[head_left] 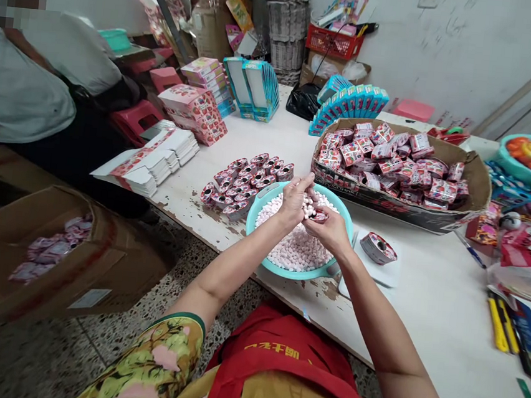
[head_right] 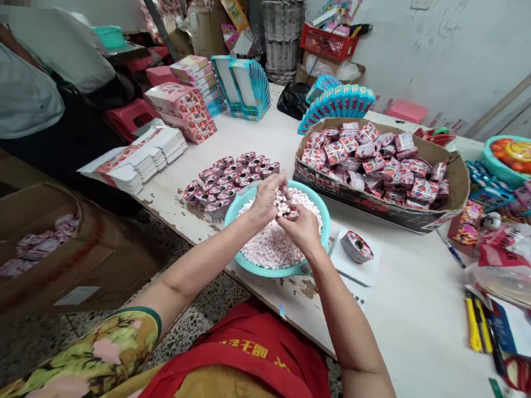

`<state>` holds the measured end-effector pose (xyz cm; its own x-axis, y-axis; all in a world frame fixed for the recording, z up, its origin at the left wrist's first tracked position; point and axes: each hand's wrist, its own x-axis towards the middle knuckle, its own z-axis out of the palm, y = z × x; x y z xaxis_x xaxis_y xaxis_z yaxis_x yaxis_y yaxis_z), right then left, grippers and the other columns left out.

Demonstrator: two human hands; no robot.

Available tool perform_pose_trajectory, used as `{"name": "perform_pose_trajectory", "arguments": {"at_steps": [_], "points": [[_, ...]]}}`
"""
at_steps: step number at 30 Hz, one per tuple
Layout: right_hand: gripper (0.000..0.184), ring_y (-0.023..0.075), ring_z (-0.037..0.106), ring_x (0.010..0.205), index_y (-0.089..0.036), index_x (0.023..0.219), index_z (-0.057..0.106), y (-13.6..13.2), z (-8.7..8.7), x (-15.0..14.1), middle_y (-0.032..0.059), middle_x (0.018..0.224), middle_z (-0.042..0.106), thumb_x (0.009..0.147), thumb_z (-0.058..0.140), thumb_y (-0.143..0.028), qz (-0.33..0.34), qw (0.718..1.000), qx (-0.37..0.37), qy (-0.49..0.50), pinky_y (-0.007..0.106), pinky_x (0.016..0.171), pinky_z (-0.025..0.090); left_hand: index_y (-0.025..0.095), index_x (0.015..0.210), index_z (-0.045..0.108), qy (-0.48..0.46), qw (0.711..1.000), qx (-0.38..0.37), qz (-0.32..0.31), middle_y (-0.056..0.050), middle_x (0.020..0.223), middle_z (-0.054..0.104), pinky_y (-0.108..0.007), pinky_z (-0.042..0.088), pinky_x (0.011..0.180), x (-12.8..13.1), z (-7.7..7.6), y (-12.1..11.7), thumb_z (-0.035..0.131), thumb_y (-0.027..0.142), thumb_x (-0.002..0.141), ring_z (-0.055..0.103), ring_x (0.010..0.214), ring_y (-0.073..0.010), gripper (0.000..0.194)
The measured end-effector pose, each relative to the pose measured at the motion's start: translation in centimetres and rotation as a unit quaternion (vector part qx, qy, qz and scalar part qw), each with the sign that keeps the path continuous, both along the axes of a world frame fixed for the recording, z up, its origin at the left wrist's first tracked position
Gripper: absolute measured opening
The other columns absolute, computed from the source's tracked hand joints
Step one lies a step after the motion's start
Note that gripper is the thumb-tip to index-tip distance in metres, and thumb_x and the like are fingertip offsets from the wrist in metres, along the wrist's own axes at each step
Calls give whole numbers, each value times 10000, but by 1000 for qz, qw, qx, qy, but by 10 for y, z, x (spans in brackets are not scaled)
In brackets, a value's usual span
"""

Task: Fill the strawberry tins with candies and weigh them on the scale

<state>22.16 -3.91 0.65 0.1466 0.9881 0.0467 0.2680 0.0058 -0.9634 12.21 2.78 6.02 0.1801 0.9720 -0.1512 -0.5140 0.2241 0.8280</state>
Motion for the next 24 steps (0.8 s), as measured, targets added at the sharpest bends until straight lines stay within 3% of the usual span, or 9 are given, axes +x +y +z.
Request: {"name": "perform_pose_trajectory", "arguments": {"at_steps": [6,11,19,24], "points": [[504,171,632,613,-156,1062,697,-2,3,1,23,684,699,664,792,-450,-17,999,-24,17,268,576,475,198,696,498,20,999,28,-8,66,556,506,-222,436,494,2,-6,0,842,574,740,507,482,-78,512],[436,167,643,647,-160,967,688,-2,0,-2,19,713,705,661,765,-461,-9,1000,-21,12,255,599,474,192,698,519,50,998,37,-20,61,573,523,-209,434,507,4,-7,-1,835,541,768,526,485,-71,476],[497,164,650,677,-158,1061,705,-6,4,-4,18,779,714,673,751,-466,-12,999,-11,37,263,629,489,194,714,525,69,996,21,-48,60,572,517,-201,393,464,4,2,-5,813,572,793,518,464,-70,482],[435,191,663,749,-172,1012,713,-10,6,-2,33,819,719,686,763,-456,-30,999,10,18,284,658,515,186,736,569,52,994,35,-84,47,577,547,-216,458,492,0,7,-11,822,597,775,578,486,-94,485]]}}
